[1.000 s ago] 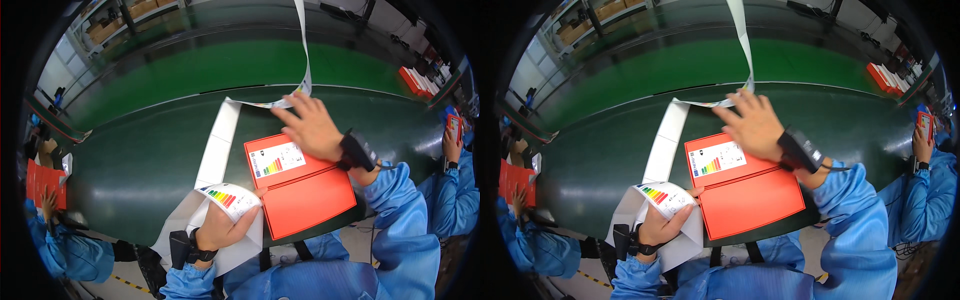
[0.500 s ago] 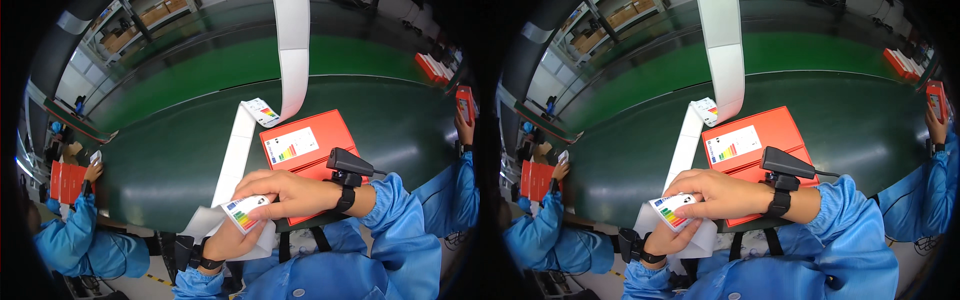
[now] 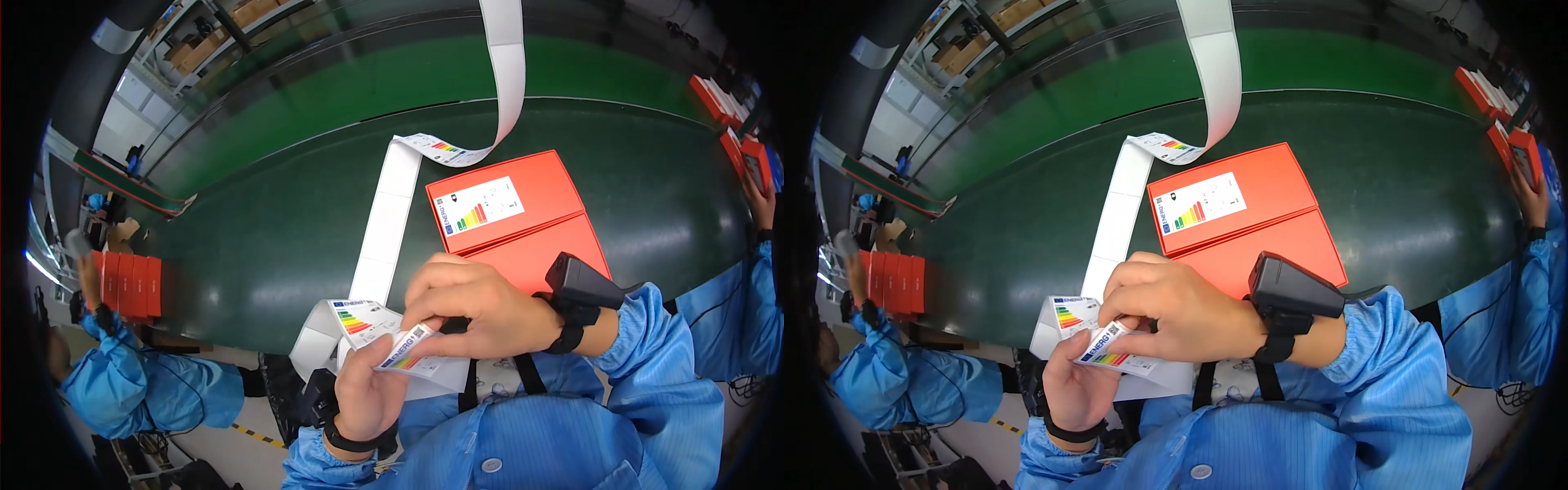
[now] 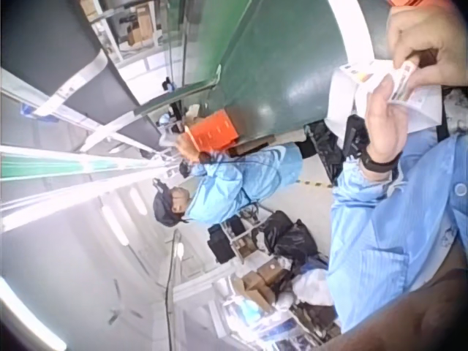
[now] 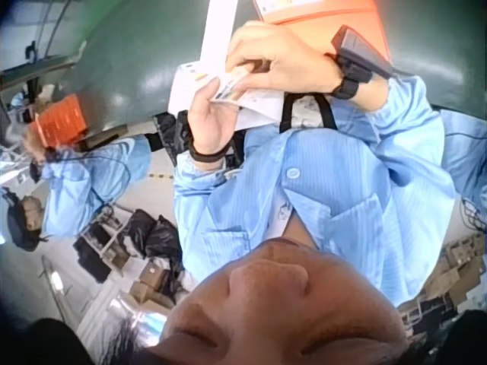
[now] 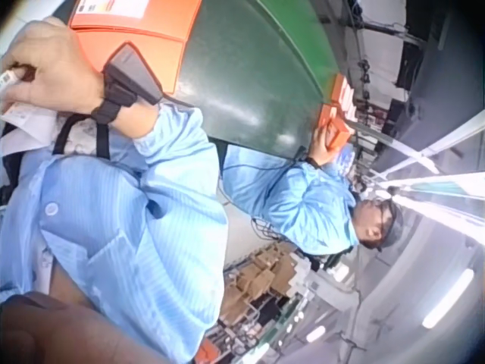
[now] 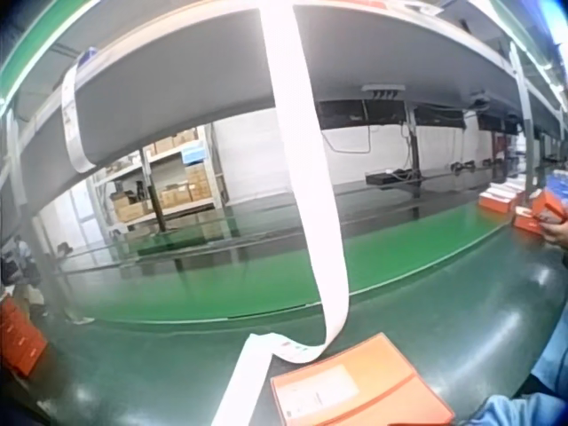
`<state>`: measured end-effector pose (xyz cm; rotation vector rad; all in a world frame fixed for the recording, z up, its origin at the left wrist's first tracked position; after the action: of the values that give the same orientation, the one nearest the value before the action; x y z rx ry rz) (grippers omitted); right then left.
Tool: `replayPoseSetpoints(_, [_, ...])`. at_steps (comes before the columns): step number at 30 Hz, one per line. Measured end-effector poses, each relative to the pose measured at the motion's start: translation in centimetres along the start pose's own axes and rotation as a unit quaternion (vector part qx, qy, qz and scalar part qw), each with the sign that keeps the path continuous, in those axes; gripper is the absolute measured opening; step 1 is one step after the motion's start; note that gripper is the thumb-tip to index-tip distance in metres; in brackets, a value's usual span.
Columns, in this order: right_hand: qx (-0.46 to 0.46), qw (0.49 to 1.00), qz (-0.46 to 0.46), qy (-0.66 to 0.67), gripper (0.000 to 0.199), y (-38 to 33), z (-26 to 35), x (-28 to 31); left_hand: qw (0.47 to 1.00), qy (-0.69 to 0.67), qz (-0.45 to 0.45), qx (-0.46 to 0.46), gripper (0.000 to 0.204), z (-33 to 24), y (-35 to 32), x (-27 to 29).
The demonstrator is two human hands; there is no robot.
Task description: Applying energy efficiency labels to red product boxes on a conveyor belt in a factory setting.
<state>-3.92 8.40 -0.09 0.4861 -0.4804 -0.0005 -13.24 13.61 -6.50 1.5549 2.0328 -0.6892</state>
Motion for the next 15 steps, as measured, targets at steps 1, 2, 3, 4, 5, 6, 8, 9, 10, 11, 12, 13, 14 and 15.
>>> replayPoseSetpoints(1, [-0.037, 0.998, 0.010, 0.044, 0.023, -0.2, -0.8, -0.1, 1.000, 0.000, -0.001, 0.000, 0.046, 0.1, -0.1, 0.0])
replayPoseSetpoints(2, [-0.036, 0.998, 0.011, 0.044, 0.023, -0.3, -0.8, -0.2, 1.000, -0.011, -0.012, -0.004, 0.046, 0.3, -0.2, 0.1])
replayPoseSetpoints(3, [-0.013, 1.000, 0.005, 0.024, 0.021, -0.4, -0.3, -0.3, 0.999, -0.023, -0.023, -0.009, 0.047, 0.4, -0.3, 0.2])
replayPoseSetpoints(4, [0.010, 1.000, -0.002, 0.004, 0.020, -0.6, 0.1, -0.2, 0.999, -0.023, -0.023, -0.008, 0.047, 0.5, -0.3, 0.0])
replayPoseSetpoints(5, [0.009, 1.000, -0.002, 0.003, 0.020, -0.7, 0.2, -0.2, 0.998, -0.044, -0.038, -0.010, 0.047, 0.6, -0.3, 0.0])
replayPoseSetpoints(6, [0.046, 0.996, -0.011, -0.073, 0.019, -0.9, 1.3, 0.0, 0.996, -0.066, -0.053, -0.012, 0.048, 0.7, -0.3, 0.1])
replayPoseSetpoints(8, [0.082, 0.985, -0.020, -0.151, 0.019, -1.4, 3.2, 0.6, 0.996, -0.071, -0.056, -0.007, 0.046, 0.8, -0.1, 0.2])
replayPoseSetpoints(9, [0.105, 0.985, -0.010, -0.134, 0.017, -1.7, 4.4, 1.1, 0.995, -0.076, -0.059, -0.002, 0.045, 0.9, 0.1, 0.4])
replayPoseSetpoints(10, [0.132, 0.985, 0.004, -0.113, 0.016, -1.8, 5.5, 1.4, 0.995, -0.075, -0.063, -0.005, 0.045, 0.5, 0.3, 0.8])
replayPoseSetpoints(11, [0.114, 0.993, -0.031, -0.028, 0.010, -2.0, 5.8, 3.0, 0.997, -0.053, -0.056, 0.004, 0.044, 0.1, 0.7, 1.3])
replayPoseSetpoints(12, [0.094, 0.992, -0.067, 0.058, 0.006, -2.4, 5.7, 4.6, 0.998, -0.030, -0.048, 0.013, 0.044, -0.3, 1.2, 2.0])
replayPoseSetpoints(13, [0.109, 0.986, -0.101, 0.081, 0.012, -3.0, 6.2, 6.2, 0.996, 0.018, -0.086, -0.006, 0.053, -0.7, 1.3, 4.1])
replayPoseSetpoints(14, [0.208, 0.954, -0.153, 0.151, 0.028, -3.6, 6.3, 8.1, 0.991, 0.060, -0.117, -0.028, 0.056, -1.1, 1.6, 6.5])
replayPoseSetpoints(15, [0.179, 0.904, -0.270, 0.281, 0.036, -4.3, 5.6, 9.5, 0.982, 0.101, -0.148, -0.051, 0.059, -1.7, 1.6, 8.2])
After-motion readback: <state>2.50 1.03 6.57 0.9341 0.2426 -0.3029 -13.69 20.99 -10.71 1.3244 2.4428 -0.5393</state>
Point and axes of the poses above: each hand's wrist, its own y-axis towards the middle knuckle, its own x-axis out of the back of the hand, z = x × y, the point moved 9 cm from there along y, towards the middle knuckle, and after that the axes turned 15 degrees about z, right-handed, at the moved point
